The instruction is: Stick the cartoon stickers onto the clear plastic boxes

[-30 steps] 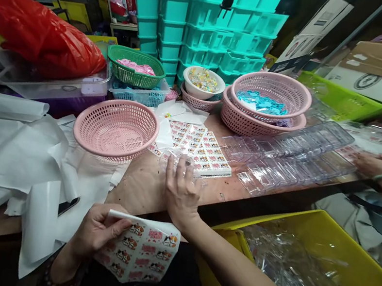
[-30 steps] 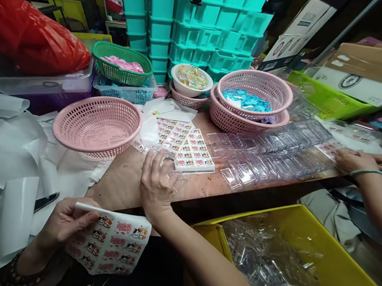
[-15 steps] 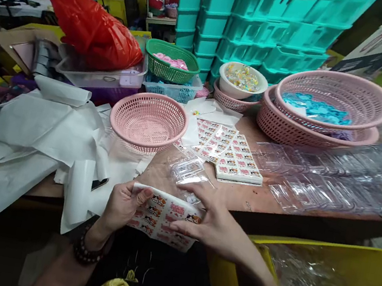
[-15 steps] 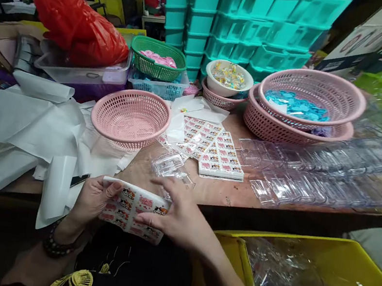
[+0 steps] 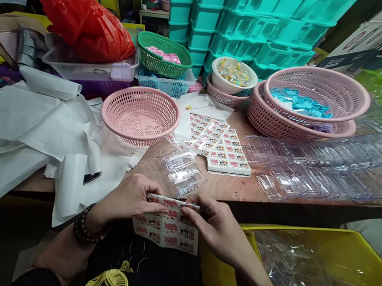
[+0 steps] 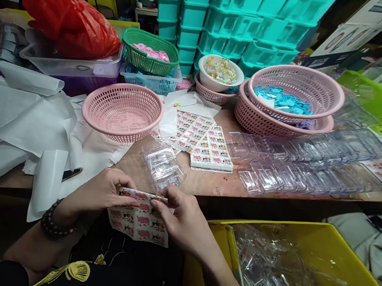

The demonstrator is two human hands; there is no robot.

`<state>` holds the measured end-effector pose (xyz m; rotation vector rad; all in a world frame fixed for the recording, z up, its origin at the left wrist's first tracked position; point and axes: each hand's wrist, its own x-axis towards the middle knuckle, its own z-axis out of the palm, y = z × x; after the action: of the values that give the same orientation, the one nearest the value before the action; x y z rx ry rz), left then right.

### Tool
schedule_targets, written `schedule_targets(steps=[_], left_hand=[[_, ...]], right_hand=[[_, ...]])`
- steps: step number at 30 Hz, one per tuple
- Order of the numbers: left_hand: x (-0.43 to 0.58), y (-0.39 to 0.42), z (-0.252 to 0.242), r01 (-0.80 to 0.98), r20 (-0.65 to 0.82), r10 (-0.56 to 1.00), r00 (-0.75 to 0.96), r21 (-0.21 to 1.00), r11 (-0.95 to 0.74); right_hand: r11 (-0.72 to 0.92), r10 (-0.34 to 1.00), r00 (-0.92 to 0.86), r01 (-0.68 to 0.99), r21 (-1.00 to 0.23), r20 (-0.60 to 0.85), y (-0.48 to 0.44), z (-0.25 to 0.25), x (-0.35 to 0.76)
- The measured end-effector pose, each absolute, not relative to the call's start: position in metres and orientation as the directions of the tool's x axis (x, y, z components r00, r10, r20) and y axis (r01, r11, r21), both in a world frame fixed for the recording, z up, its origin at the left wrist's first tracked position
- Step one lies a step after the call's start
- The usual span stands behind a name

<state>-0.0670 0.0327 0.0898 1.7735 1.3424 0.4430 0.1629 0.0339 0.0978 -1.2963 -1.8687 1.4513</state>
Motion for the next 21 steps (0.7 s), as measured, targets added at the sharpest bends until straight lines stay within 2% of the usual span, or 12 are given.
schedule_targets(steps=[2,5,8,10,11,12,14,16,19,21], left_hand=[[-0.064,0.036,0.086,0.580,-0.309,0.883,0.352,0.813,0.053],[-0.063,0.040,0.082,0.572,-0.400,0.841,0.364,0.809,0.137],[-0.067,0.045,0.076,0.421,-0.568,0.681,0.463,0.817,0.395],[-0.069,0.048,0.068,0.273,-0.648,0.532,0.546,0.738,0.618],[-0.070,0.049,0.064,0.218,-0.664,0.487,0.567,0.691,0.689],[-0.071,0.049,0.060,0.186,-0.676,0.466,0.572,0.659,0.728],[-0.070,0.048,0.054,0.176,-0.676,0.503,0.539,0.674,0.717],[-0.068,0.044,0.054,0.241,-0.616,0.624,0.481,0.777,0.581],[-0.062,0.037,0.063,0.421,-0.352,0.835,0.423,0.892,0.163],[-0.059,0.032,0.069,0.527,-0.173,0.894,0.413,0.846,-0.079]], right_hand=[[0.040,0.885,-0.442,0.387,-0.921,-0.147,0.033,0.095,0.164],[0.143,0.917,-0.399,0.379,-0.914,-0.022,0.032,0.088,0.167],[0.424,0.884,-0.381,0.410,-0.808,0.271,0.030,0.080,0.173],[0.615,0.786,-0.385,0.404,-0.678,0.483,0.028,0.078,0.179],[0.659,0.751,-0.370,0.364,-0.658,0.547,0.028,0.078,0.182],[0.662,0.747,-0.338,0.291,-0.691,0.573,0.029,0.078,0.185],[0.533,0.829,-0.246,0.078,-0.843,0.502,0.035,0.082,0.190],[0.298,0.935,-0.193,-0.027,-0.954,0.297,0.051,0.088,0.193],[0.005,0.965,-0.261,0.111,-0.994,-0.024,0.092,0.092,0.190],[-0.140,0.905,-0.371,0.196,-0.971,-0.206,0.123,0.090,0.183]])
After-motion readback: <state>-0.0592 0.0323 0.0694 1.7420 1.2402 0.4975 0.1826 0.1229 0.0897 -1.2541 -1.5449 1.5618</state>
